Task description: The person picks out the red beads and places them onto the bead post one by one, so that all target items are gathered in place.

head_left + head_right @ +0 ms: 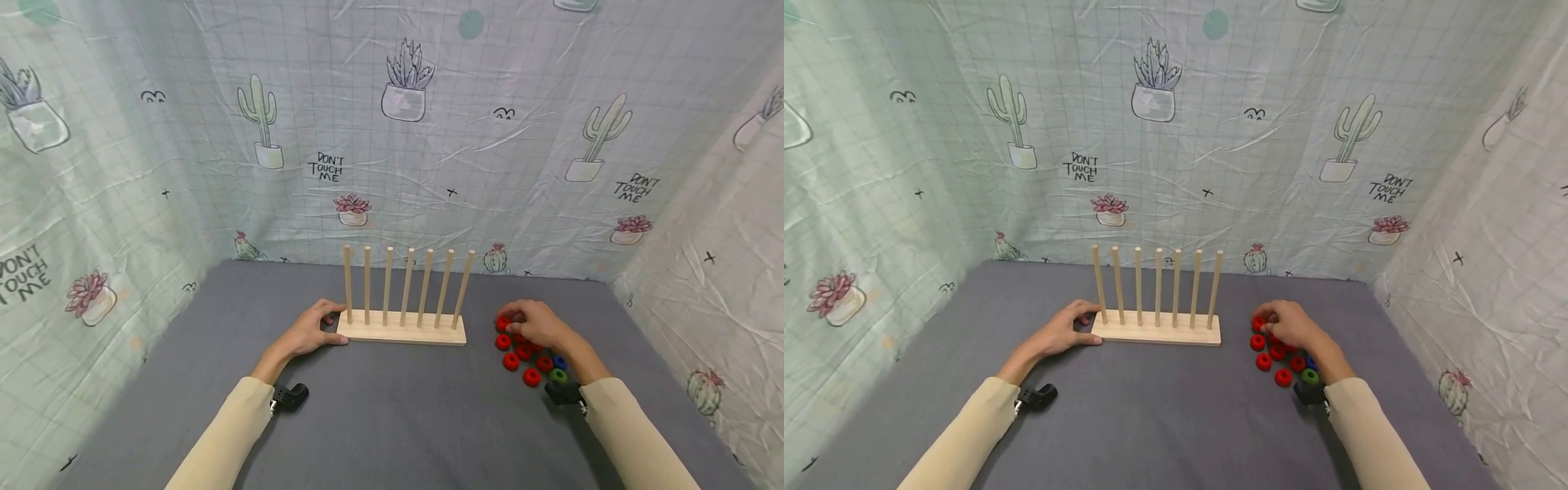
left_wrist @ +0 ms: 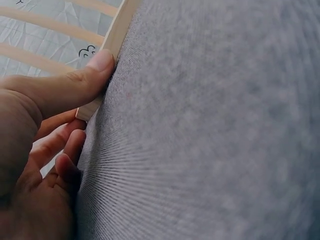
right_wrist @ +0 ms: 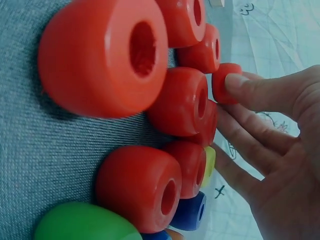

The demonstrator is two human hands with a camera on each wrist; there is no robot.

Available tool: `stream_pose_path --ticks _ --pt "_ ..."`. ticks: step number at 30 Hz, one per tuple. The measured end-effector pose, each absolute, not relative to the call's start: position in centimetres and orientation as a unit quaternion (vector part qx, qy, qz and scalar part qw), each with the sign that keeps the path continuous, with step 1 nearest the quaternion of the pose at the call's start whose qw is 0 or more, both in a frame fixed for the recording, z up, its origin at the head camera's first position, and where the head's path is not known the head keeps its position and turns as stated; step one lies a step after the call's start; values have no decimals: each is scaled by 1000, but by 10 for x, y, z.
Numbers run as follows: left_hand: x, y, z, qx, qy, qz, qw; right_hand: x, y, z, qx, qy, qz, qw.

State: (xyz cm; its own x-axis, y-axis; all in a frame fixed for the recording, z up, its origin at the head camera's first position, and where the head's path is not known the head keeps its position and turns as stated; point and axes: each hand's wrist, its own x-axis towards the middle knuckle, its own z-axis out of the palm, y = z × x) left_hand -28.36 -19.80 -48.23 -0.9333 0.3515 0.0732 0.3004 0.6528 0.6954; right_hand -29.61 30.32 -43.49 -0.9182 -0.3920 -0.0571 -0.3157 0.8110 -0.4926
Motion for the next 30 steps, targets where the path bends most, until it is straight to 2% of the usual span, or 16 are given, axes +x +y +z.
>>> stream_pose_path --ticks 30 --pt "-281 -203 -485 190 903 383 29 -284 289 -414 -223 943 -246 29"
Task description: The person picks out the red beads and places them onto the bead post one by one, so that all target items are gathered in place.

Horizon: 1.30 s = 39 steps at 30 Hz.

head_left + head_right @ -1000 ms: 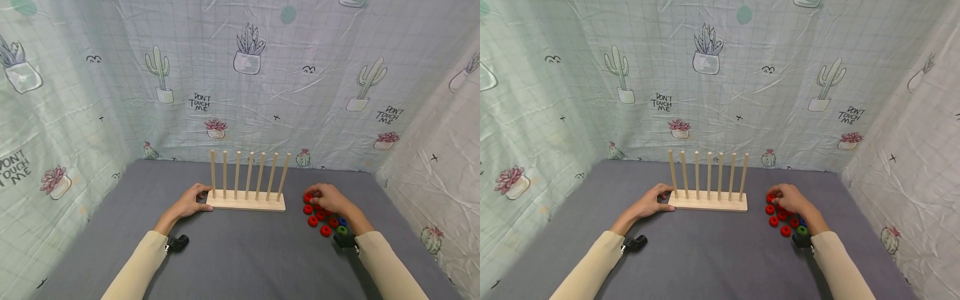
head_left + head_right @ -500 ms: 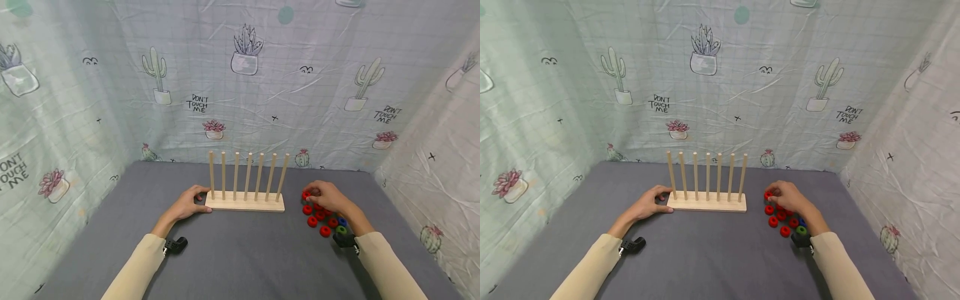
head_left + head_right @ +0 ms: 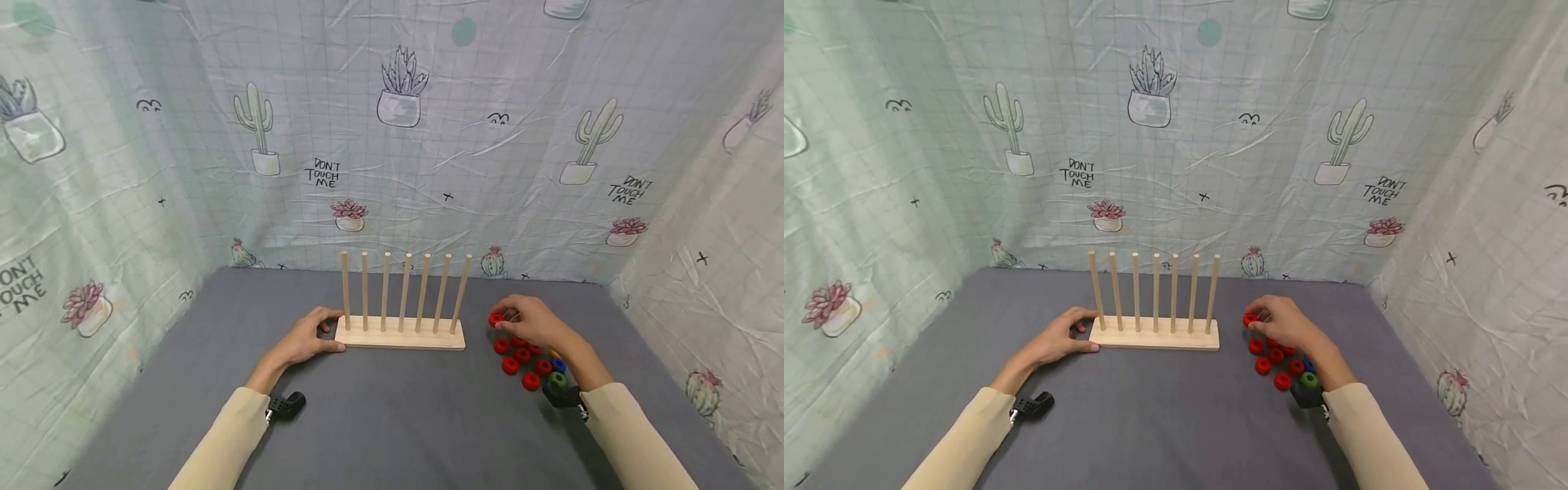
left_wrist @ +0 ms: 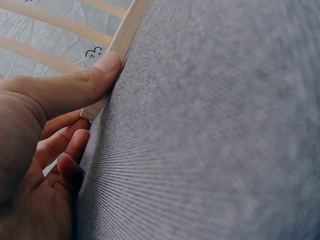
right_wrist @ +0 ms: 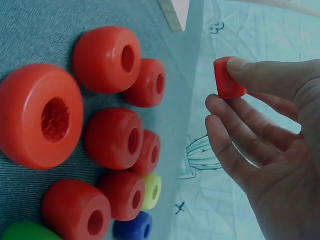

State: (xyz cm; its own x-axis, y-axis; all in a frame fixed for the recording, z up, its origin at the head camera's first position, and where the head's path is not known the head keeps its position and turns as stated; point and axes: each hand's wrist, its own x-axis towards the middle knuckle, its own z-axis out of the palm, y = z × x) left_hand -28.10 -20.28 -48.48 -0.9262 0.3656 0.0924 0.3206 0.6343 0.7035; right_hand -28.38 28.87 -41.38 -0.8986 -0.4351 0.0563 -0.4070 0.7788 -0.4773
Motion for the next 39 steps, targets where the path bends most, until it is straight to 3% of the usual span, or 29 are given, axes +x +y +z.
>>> stream_pose_path --ticks 22,39 --pt "-283 -203 -487 195 904 379 37 -262 261 -383 -292 931 -217 -20" --pt "-279 -202 -497 184 908 374 -28 -244 229 -361 -342 914 -218 -26"
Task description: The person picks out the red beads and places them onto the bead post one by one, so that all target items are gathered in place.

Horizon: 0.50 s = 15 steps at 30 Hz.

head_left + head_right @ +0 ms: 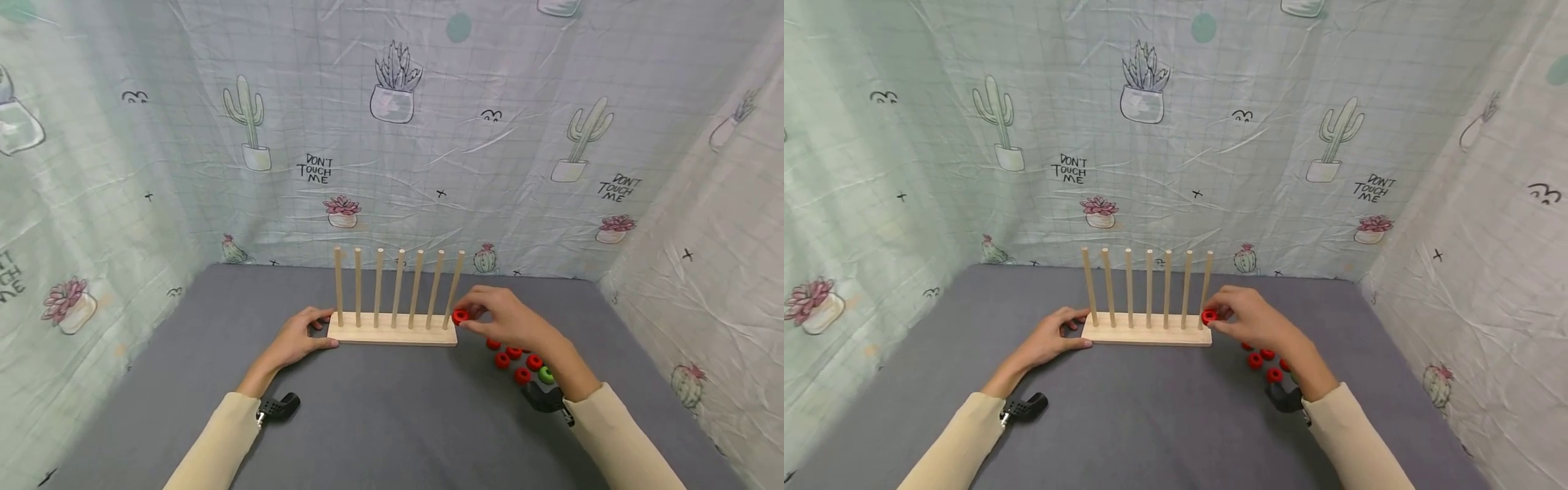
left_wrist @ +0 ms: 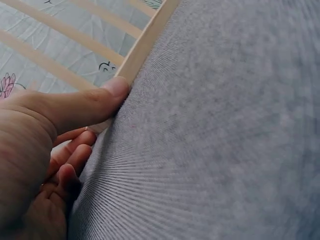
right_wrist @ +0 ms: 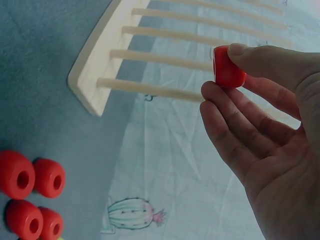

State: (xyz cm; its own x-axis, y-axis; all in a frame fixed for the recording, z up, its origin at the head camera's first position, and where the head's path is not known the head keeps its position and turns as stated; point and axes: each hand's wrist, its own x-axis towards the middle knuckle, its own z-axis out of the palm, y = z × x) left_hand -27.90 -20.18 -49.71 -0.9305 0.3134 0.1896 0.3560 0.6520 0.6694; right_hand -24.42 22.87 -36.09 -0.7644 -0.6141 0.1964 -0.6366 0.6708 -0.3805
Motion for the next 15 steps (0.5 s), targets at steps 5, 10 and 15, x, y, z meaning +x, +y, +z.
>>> stream_pose_path --ticks 5,10,15 --pt "-276 -205 -497 -182 -911 -369 38 -243 220 -357 351 -911 213 34" --pt "-276 -203 -496 -185 -912 -363 42 -242 216 -355 348 -912 214 36" --pt "-275 -201 -497 -188 -912 -361 36 -242 209 -353 352 -909 219 37"
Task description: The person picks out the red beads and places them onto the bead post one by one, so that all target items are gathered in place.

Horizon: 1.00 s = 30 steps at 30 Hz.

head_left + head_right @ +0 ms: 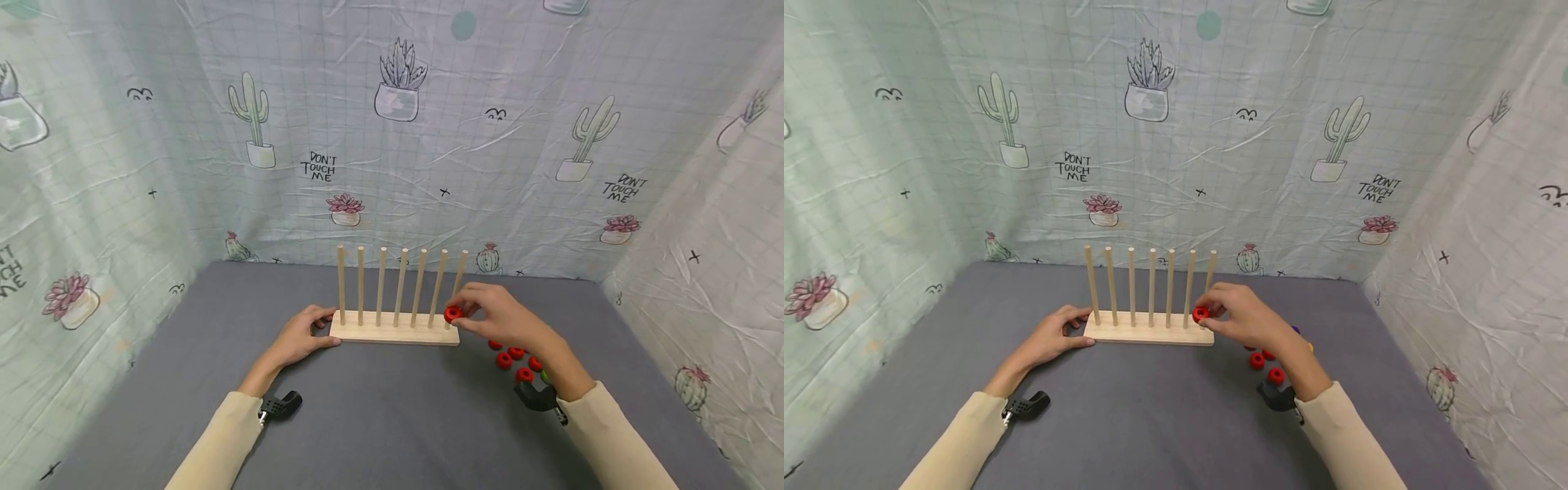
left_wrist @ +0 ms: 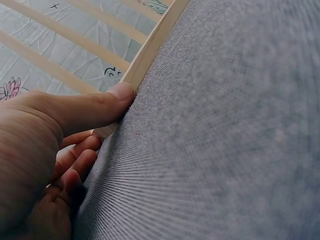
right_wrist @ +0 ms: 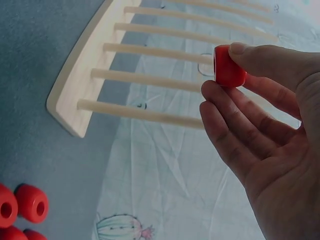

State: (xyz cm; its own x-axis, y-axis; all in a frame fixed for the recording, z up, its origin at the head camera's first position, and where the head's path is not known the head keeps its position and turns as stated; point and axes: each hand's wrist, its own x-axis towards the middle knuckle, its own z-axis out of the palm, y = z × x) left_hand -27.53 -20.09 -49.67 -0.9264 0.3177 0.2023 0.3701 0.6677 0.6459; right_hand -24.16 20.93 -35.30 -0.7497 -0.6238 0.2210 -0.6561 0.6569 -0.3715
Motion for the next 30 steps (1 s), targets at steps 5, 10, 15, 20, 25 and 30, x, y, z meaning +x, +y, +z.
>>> stream_pose_path --ticks 5,10,15,20,25,30 --pt "-274 -199 -496 -187 -913 -361 31 -242 202 -351 365 -903 220 48" --pt "-273 -198 -497 -180 -915 -359 36 -244 193 -348 370 -901 219 54" --pt "-271 -197 -496 -174 -918 -356 37 -245 185 -344 368 -902 219 56" --pt "-271 -196 -496 -172 -919 -353 39 -247 180 -341 372 -899 223 62" --pt "-270 -196 -496 -171 -918 -355 41 -249 173 -337 376 -896 228 59" --pt "-270 -196 -496 -177 -916 -356 47 -251 166 -333 373 -896 233 56"
